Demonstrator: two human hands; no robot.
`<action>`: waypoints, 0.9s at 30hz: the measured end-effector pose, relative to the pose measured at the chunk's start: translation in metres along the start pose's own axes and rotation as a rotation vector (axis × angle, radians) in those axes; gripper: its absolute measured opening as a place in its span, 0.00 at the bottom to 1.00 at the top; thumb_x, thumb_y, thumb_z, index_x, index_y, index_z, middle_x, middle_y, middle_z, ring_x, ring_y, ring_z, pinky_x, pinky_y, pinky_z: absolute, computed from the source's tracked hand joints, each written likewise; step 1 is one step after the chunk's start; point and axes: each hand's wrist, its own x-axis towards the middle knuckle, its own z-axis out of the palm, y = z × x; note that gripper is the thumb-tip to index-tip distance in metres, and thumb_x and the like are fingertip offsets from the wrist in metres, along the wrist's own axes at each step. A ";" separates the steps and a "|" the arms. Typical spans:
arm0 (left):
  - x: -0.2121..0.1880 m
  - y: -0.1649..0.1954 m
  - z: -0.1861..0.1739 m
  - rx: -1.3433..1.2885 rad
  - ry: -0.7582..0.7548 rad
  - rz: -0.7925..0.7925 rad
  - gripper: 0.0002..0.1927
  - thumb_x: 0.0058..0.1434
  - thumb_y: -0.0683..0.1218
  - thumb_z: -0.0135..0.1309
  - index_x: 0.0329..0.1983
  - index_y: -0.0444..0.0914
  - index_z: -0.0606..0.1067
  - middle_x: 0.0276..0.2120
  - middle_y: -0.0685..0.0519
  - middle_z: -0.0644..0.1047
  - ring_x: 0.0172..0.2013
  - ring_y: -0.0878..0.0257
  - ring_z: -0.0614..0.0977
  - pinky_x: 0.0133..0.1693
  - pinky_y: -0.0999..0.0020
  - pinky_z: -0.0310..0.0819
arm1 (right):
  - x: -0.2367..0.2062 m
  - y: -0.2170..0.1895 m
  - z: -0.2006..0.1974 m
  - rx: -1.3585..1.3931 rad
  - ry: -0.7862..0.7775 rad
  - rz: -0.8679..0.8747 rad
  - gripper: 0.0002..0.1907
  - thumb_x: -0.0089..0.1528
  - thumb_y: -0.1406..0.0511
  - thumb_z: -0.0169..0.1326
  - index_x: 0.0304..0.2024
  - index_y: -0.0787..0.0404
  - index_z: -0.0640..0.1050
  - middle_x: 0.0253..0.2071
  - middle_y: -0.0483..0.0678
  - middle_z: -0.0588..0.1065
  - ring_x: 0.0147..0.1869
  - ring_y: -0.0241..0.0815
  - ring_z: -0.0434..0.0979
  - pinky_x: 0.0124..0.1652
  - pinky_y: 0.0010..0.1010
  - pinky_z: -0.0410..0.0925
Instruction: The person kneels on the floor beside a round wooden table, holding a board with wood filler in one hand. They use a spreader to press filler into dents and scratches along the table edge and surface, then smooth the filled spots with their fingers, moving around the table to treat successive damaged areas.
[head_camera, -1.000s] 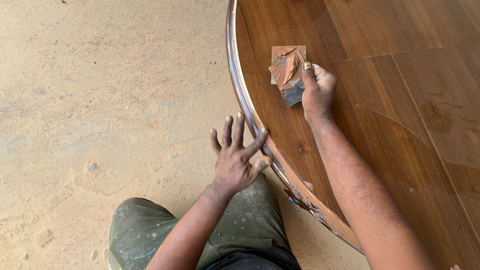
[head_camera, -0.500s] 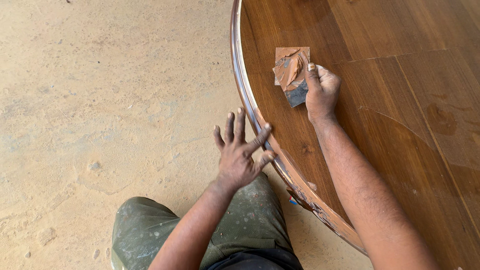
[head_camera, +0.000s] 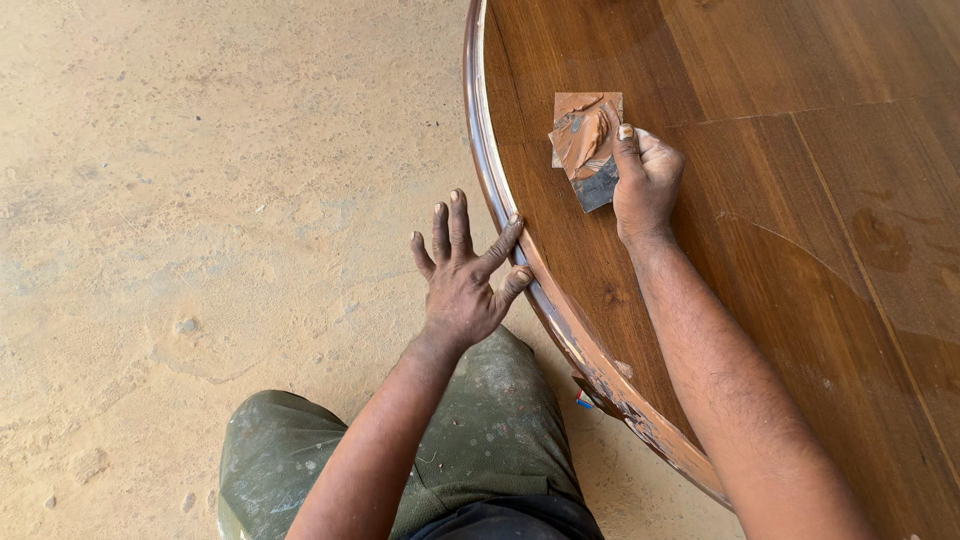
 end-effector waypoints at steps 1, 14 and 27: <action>-0.004 0.003 0.001 0.007 0.020 0.015 0.42 0.62 0.82 0.22 0.75 0.67 0.60 0.79 0.43 0.33 0.77 0.45 0.31 0.68 0.37 0.07 | 0.000 0.000 0.000 0.011 -0.001 0.004 0.17 0.74 0.61 0.49 0.42 0.67 0.81 0.32 0.44 0.79 0.37 0.28 0.77 0.39 0.23 0.73; -0.033 0.018 -0.008 0.009 -0.024 0.088 0.42 0.59 0.82 0.21 0.72 0.70 0.64 0.78 0.41 0.35 0.76 0.44 0.33 0.67 0.32 0.12 | 0.000 0.002 -0.002 -0.003 0.012 0.017 0.16 0.73 0.61 0.50 0.42 0.69 0.81 0.32 0.46 0.78 0.35 0.28 0.74 0.36 0.24 0.70; -0.085 0.051 0.006 -0.005 -0.103 0.075 0.39 0.65 0.79 0.26 0.76 0.66 0.62 0.79 0.39 0.40 0.77 0.40 0.39 0.68 0.29 0.17 | 0.000 0.003 -0.001 -0.014 -0.012 -0.018 0.17 0.75 0.61 0.50 0.44 0.69 0.81 0.33 0.45 0.78 0.36 0.28 0.74 0.37 0.23 0.70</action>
